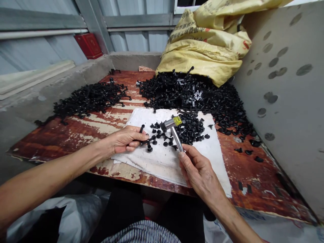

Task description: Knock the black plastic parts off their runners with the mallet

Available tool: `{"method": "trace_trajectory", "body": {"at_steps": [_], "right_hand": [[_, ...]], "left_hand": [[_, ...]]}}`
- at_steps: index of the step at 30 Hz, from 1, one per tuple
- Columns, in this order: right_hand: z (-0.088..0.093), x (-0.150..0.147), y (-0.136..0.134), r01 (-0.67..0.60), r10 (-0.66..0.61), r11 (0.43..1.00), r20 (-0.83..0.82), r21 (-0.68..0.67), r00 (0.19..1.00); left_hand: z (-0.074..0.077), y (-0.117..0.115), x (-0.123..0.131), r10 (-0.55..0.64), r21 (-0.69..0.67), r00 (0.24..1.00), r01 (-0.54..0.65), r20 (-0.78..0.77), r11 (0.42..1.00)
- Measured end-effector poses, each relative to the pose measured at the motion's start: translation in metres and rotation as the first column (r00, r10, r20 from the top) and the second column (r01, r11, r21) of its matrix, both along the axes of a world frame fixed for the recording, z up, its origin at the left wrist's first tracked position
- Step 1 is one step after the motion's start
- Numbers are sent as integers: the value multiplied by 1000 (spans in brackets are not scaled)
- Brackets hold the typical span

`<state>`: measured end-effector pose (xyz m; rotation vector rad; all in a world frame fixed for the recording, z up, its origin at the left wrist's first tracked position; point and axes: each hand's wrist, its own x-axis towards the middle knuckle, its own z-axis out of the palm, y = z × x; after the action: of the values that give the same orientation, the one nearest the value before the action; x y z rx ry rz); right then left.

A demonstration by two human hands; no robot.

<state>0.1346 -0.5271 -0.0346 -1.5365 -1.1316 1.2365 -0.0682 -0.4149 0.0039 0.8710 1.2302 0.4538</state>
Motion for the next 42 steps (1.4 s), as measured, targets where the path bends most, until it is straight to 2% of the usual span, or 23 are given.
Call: {"method": "trace_trajectory", "body": {"at_steps": [18,23,29,36,40,42], "right_hand": [[-6,6,-3,-34,34,999,27,2,999],[-2,5,-3,-65,49,994,172,91,984],[5,7,-12,-213,45,935,499,284,865],[13,3,-20,-304,-42,824,586,478,809],[13,1,-19,-398,-7,795,664,458,748],[16,-1,-21,-406,-16,783,668,472,744]], "left_hand": [[-3,3,1,-59,35,996,61,-63,998],[-1,4,3,-64,123,982,87,-178,989],[-6,14,1,-117,240,952,188,-282,952],[-1,11,1,-149,147,944,199,-296,969],[-4,14,0,-176,169,951,223,-253,960],[-5,15,-1,-175,177,954,220,-242,959]]}}
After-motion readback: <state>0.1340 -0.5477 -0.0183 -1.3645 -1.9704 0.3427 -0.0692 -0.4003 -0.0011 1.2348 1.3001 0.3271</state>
